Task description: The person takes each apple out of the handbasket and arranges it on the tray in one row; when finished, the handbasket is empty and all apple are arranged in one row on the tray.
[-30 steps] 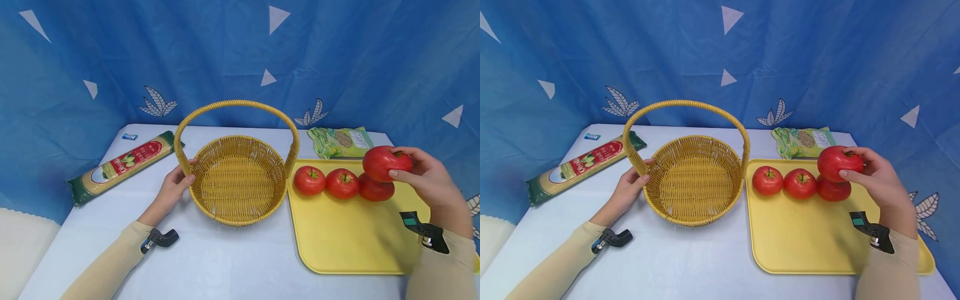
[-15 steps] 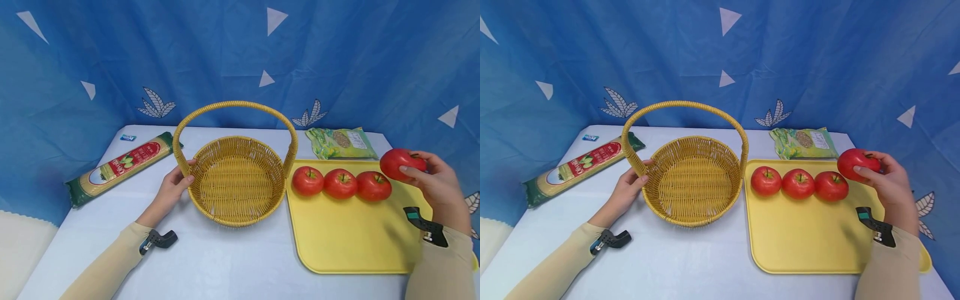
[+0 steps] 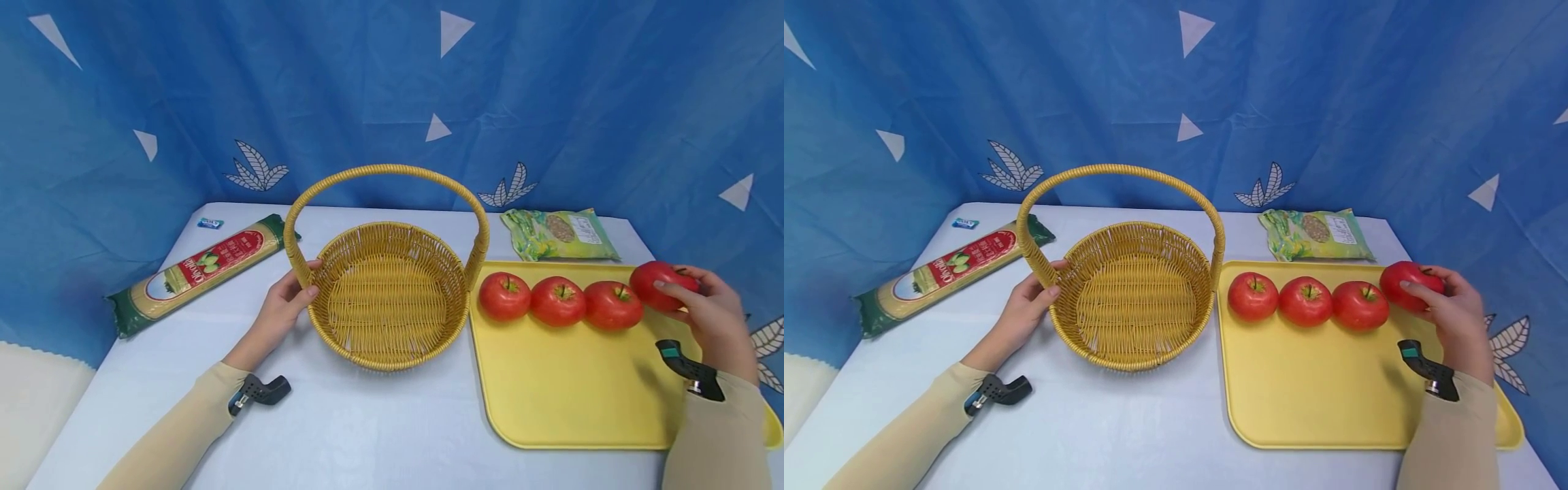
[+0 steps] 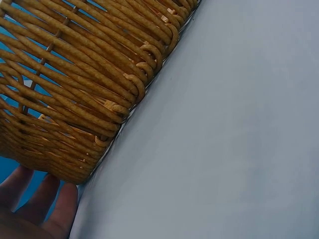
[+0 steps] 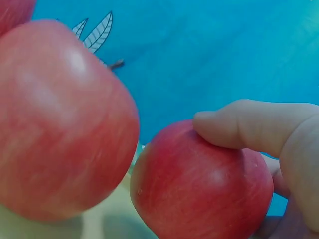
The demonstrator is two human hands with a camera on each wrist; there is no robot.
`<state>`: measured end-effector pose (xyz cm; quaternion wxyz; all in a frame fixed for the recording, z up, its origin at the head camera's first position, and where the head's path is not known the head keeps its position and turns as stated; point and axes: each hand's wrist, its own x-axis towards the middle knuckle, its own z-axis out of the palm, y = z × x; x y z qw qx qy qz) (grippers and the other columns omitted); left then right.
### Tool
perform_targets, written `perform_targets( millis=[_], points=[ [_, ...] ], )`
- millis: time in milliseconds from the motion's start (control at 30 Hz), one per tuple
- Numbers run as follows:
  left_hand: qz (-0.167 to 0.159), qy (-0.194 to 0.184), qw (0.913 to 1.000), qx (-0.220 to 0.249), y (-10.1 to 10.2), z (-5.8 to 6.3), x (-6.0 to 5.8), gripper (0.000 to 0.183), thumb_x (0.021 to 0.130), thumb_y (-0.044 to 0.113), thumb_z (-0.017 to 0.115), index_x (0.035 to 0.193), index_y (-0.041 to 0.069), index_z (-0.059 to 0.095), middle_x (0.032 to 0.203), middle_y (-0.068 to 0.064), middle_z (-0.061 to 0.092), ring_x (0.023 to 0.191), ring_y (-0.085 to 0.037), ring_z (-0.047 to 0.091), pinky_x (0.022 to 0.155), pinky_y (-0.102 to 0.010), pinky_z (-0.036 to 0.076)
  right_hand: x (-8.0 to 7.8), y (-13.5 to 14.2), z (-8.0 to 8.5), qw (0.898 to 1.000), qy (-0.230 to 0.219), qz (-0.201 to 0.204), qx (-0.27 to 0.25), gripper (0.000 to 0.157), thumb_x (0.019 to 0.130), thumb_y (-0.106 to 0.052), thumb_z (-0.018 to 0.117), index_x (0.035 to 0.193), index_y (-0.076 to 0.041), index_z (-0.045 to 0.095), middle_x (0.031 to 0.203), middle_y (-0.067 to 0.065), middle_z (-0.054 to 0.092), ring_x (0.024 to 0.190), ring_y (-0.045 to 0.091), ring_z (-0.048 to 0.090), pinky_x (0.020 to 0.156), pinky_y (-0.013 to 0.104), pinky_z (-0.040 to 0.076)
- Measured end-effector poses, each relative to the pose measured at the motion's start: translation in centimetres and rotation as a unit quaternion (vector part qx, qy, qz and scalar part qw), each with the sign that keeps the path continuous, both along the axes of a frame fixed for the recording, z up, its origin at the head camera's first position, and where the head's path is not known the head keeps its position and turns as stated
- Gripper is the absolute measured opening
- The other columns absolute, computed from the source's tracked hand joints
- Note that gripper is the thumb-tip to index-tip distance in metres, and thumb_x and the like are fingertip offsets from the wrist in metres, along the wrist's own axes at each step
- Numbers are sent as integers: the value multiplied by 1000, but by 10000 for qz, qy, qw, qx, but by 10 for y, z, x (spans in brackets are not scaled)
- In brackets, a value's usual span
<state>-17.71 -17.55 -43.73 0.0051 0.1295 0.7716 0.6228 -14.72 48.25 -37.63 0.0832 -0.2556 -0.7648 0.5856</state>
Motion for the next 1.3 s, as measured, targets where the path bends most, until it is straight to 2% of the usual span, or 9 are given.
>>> perform_targets(
  millis=[167, 400, 667, 733, 900, 967, 1067, 1167, 1300],
  points=[
    [17, -12, 10000, -28, -1, 0, 1, 48, 104, 12, 54, 152, 9, 44, 161, -12, 43, 147, -34, 42, 104, -11, 43, 0, 5, -6, 9981, -420, 114, 437, 36, 90, -36, 77, 110, -45, 49, 105, -27, 39, 101, 2, 35, 56, 11, 52],
    [63, -28, 9999, -82, -3, 0, 3, 48, 105, 14, 53, 152, 9, 44, 161, -11, 42, 147, -34, 41, 104, -10, 42, -3, 9, -8, 9894, -801, 433, 1129, 34, 90, -45, 75, 109, -50, 47, 102, -27, 37, 98, 3, 34, 63, 13, 53],
    [35, 34, 10000, -24, -1, -2, 3, 48, 104, 11, 54, 151, 8, 45, 161, -12, 42, 148, -34, 41, 104, -10, 41, -3, 13, -9, 9835, -887, 492, 1496, 35, 91, -43, 74, 107, -51, 44, 103, -27, 34, 123, 34, 33, 62, 12, 52],
    [41, 73, 9999, -71, -1, -1, 2, 48, 104, 11, 54, 151, 8, 45, 161, -12, 43, 147, -35, 41, 105, -11, 41, -3, 14, -9, 9834, -870, 527, 1501, 36, 91, -44, 75, 107, -52, 44, 103, -27, 34, 121, 32, 34, 63, 13, 52],
    [50, 52, 9998, -159, 0, 0, 1, 49, 104, 11, 53, 152, 8, 44, 161, -12, 42, 148, -35, 41, 108, -15, 41, -3, 14, -10, 9820, -829, 691, 1552, 36, 91, -43, 74, 107, -51, 43, 104, -26, 34, 106, 11, 33, 64, 14, 53],
    [65, 24, 9998, -177, 0, 0, 1, 49, 104, 12, 53, 152, 8, 44, 161, -12, 42, 148, -35, 41, 109, -17, 41, -2, 15, -10, 9797, -817, 839, 1626, 36, 93, -39, 73, 108, -49, 43, 105, -25, 35, 103, 7, 31, 65, 15, 53],
    [92, 17, 9998, -180, 0, -1, 1, 49, 104, 11, 53, 152, 8, 44, 161, -13, 43, 147, -35, 42, 109, -18, 41, -1, 16, -10, 9746, -842, 1046, 1792, 37, 94, -35, 73, 109, -47, 42, 111, -17, 38, 104, 13, 34, 65, 16, 54],
    [70, 24, 9999, -149, 0, -1, 1, 49, 104, 10, 53, 152, 9, 44, 161, -13, 43, 147, -35, 41, 109, -16, 41, 0, 18, -9, 9697, -921, 1201, 1918, 38, 94, -35, 74, 109, -45, 40, 118, 1, 41, 105, 22, 35, 65, 19, 56],
    [41, 40, 9999, -121, 1, -1, 1, 48, 104, 10, 52, 152, 9, 44, 161, -13, 43, 147, -35, 41, 107, -13, 40, 2, 20, -8, 9633, -990, 1393, 2070, 38, 94, -34, 73, 111, -41, 40, 125, 24, 35, 106, 32, 35, 65, 21, 56]
  ],
)
